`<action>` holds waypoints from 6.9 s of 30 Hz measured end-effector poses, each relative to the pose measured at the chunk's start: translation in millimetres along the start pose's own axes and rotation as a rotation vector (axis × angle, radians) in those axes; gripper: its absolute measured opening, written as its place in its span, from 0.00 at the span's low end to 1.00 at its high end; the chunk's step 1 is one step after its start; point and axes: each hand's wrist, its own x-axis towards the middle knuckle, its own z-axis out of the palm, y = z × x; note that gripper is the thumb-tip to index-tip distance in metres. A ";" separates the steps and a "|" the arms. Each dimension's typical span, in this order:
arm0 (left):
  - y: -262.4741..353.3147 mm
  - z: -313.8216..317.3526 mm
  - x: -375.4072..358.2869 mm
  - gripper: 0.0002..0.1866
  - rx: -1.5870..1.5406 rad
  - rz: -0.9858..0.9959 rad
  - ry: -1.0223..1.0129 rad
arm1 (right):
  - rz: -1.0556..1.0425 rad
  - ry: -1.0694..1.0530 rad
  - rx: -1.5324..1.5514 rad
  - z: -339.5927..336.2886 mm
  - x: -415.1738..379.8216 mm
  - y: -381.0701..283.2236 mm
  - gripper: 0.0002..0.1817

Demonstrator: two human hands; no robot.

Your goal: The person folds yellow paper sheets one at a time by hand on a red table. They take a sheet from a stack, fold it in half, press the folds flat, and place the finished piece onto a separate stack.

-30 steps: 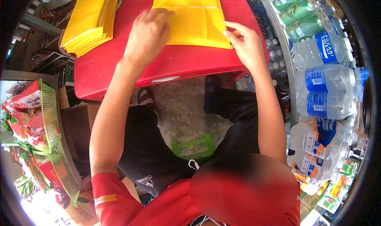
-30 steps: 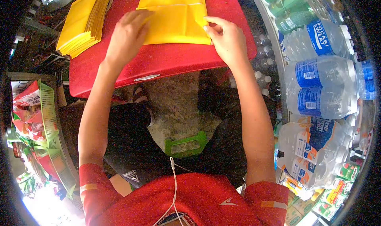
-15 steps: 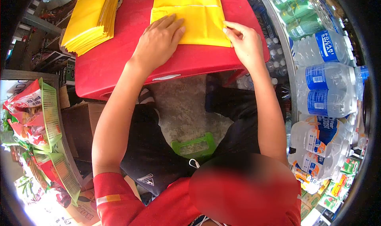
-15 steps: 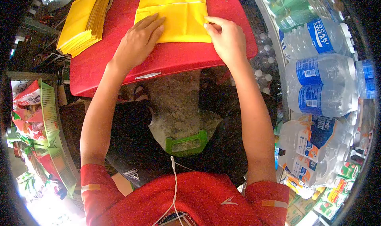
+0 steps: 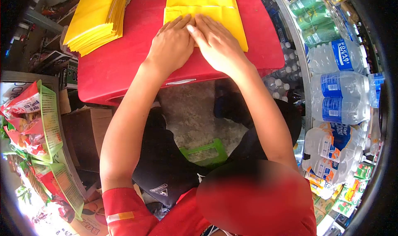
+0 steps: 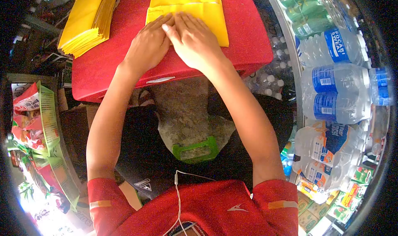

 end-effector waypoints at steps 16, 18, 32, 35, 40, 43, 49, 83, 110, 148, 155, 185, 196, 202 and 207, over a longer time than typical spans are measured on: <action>12.5 -21.1 9.2 0.23 -0.025 -0.107 -0.127 | 0.109 -0.081 -0.274 -34.4 -3.1 46.2 0.39; 14.3 -19.7 11.0 0.23 -0.035 -0.112 -0.141 | 0.067 -0.091 -0.183 -23.7 2.9 38.6 0.38; 17.3 9.9 41.6 0.23 0.162 0.160 -0.165 | 0.021 -0.168 -0.408 -3.9 6.8 62.1 0.33; 8.7 28.5 45.9 0.24 0.304 0.272 -0.171 | 0.042 -0.213 -0.402 -5.5 9.3 61.6 0.34; -40.9 39.4 32.5 0.29 0.194 -0.166 -0.079 | 0.137 -0.247 -0.323 -5.9 10.8 57.8 0.35; -50.9 14.2 25.2 0.34 0.220 -0.304 -0.103 | 0.154 -0.271 -0.308 -5.9 12.6 58.0 0.36; -35.3 6.9 28.8 0.23 0.435 0.010 0.044 | 0.153 -0.306 -0.311 -10.5 14.5 56.5 0.36; -9.1 35.0 16.9 0.30 0.107 -0.111 -0.002 | 0.162 -0.412 -0.261 -22.5 18.8 59.5 0.35; -13.2 38.7 12.3 0.32 0.134 -0.122 -0.021 | 0.237 0.085 -0.082 -20.4 9.0 57.7 0.38; -38.6 61.5 10.8 0.23 0.324 0.049 0.091 | 0.259 -0.095 -0.396 7.6 4.5 52.8 0.51; -41.1 16.4 13.0 0.24 0.189 0.060 0.073 | -0.023 -0.190 -0.228 -56.3 11.8 26.4 0.50; -46.4 -65.9 -33.7 0.35 -0.126 -0.076 -0.032 | -0.490 -0.012 -0.063 -81.0 2.3 -22.5 0.09; -42.0 -70.0 -22.9 0.17 -0.332 -0.019 -0.143 | -0.033 -0.222 0.483 -136.2 5.7 -12.3 0.13; -47.2 -74.1 -24.2 0.18 -0.375 0.025 -0.176 | 0.170 -0.315 0.179 -127.6 -15.0 77.7 0.34; -45.2 -76.6 -24.8 0.19 -0.408 0.005 -0.232 | -0.180 -0.132 -0.010 -100.7 -17.3 75.9 0.33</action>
